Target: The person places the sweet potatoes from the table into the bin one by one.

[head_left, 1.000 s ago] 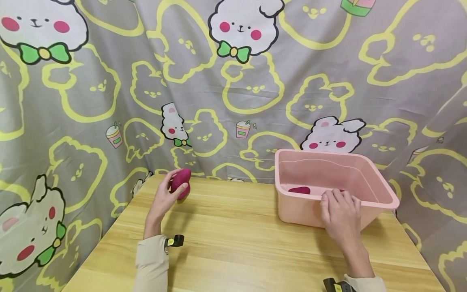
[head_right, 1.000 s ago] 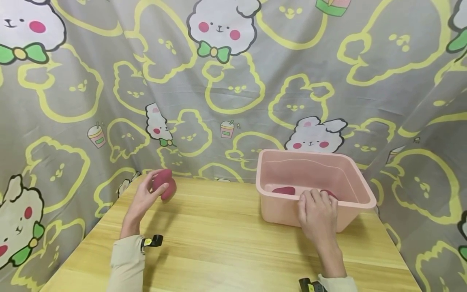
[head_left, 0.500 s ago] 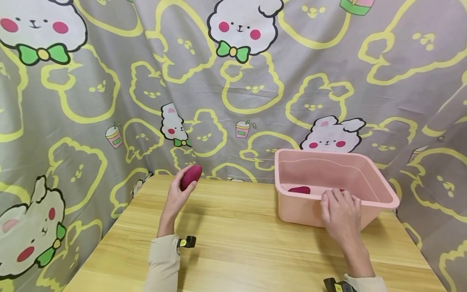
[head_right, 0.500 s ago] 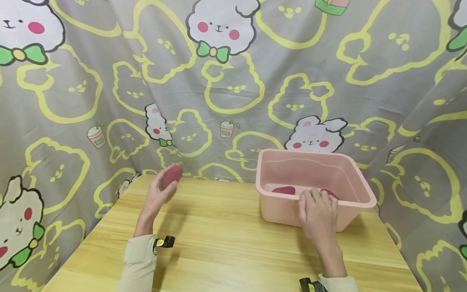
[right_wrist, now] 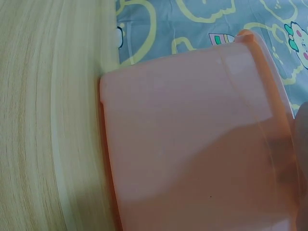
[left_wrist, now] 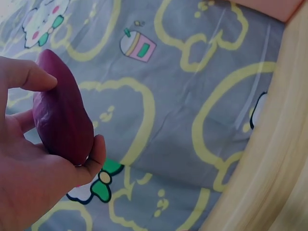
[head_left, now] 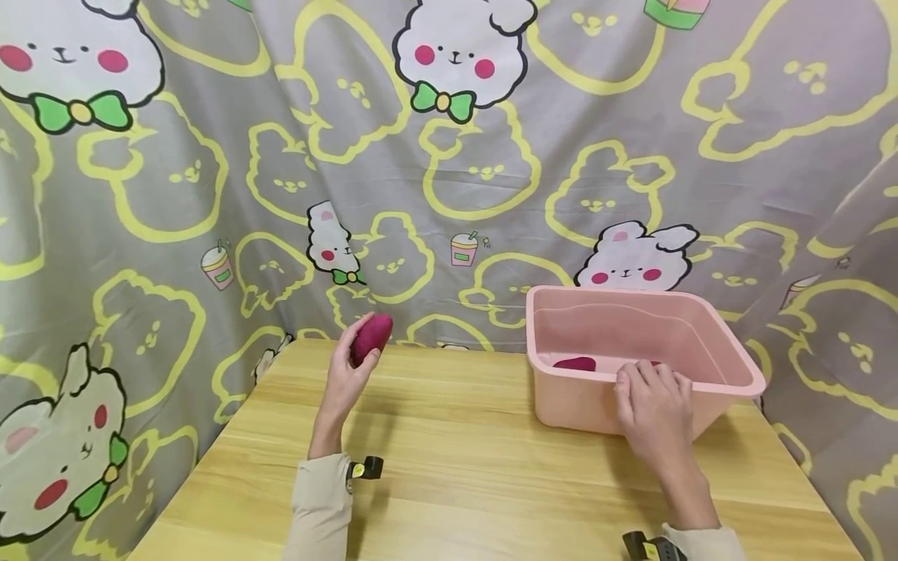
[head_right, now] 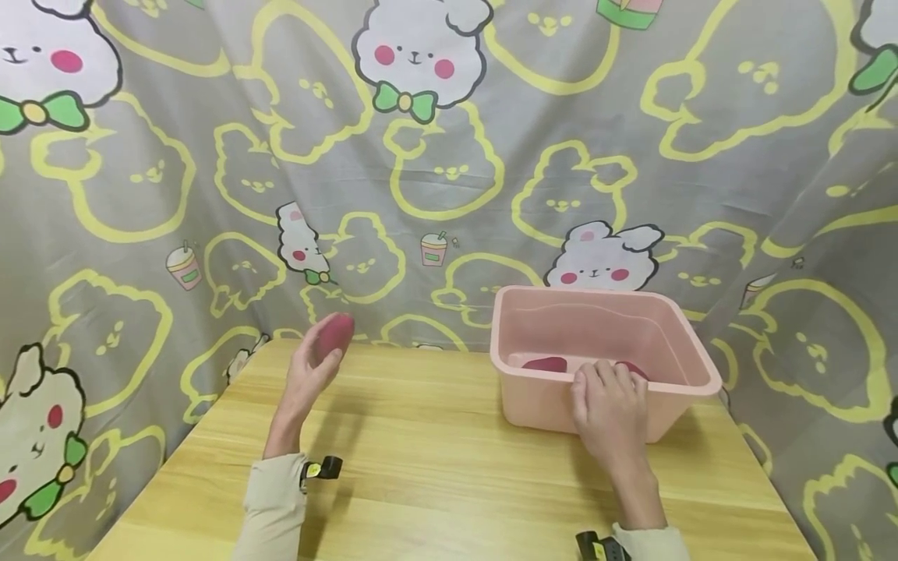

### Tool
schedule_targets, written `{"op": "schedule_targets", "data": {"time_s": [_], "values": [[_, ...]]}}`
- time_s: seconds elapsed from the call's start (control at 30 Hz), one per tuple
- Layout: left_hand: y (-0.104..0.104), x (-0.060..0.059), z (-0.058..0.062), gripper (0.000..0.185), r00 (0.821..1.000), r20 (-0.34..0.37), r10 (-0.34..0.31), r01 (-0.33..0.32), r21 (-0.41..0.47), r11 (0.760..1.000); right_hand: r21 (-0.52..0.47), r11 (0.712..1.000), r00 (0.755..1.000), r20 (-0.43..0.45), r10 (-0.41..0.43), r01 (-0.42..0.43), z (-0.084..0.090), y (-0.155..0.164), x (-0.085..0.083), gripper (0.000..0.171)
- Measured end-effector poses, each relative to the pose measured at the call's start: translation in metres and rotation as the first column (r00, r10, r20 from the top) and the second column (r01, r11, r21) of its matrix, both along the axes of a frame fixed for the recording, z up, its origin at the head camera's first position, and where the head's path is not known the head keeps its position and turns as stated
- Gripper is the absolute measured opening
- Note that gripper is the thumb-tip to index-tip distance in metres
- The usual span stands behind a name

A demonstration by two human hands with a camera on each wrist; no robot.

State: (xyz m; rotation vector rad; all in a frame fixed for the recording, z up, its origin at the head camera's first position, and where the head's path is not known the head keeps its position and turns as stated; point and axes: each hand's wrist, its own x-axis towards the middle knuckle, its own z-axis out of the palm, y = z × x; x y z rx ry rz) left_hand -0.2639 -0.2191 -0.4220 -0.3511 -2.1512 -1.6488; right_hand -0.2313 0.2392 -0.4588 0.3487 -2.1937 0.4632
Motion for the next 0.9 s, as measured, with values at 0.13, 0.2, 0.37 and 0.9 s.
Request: {"op": "schedule_targets", "data": {"time_s": [0.13,0.2,0.37,0.9], "values": [[0.004,-0.001,-0.001,0.058,0.999,-0.031,-0.014,0.015,0.028,1.000,0.009,1.000,1.000,-0.003,-0.002,0.002,0.000,0.002,-0.001,0.024],[0.007,0.000,-0.001,0.056,0.998,-0.052,-0.031,0.033,0.037,0.999,0.006,1.000,1.000,-0.004,-0.001,0.001,-0.001,0.001,-0.001,0.025],[0.018,0.001,0.004,0.055,0.994,-0.094,-0.057,0.061,0.044,0.997,-0.001,1.000,1.000,-0.010,-0.003,0.003,-0.001,0.000,-0.001,0.025],[0.048,0.020,0.026,0.055,0.986,-0.158,-0.056,0.060,0.023,0.998,0.009,1.000,1.000,-0.016,0.003,-0.003,-0.001,0.003,-0.002,0.026]]}}
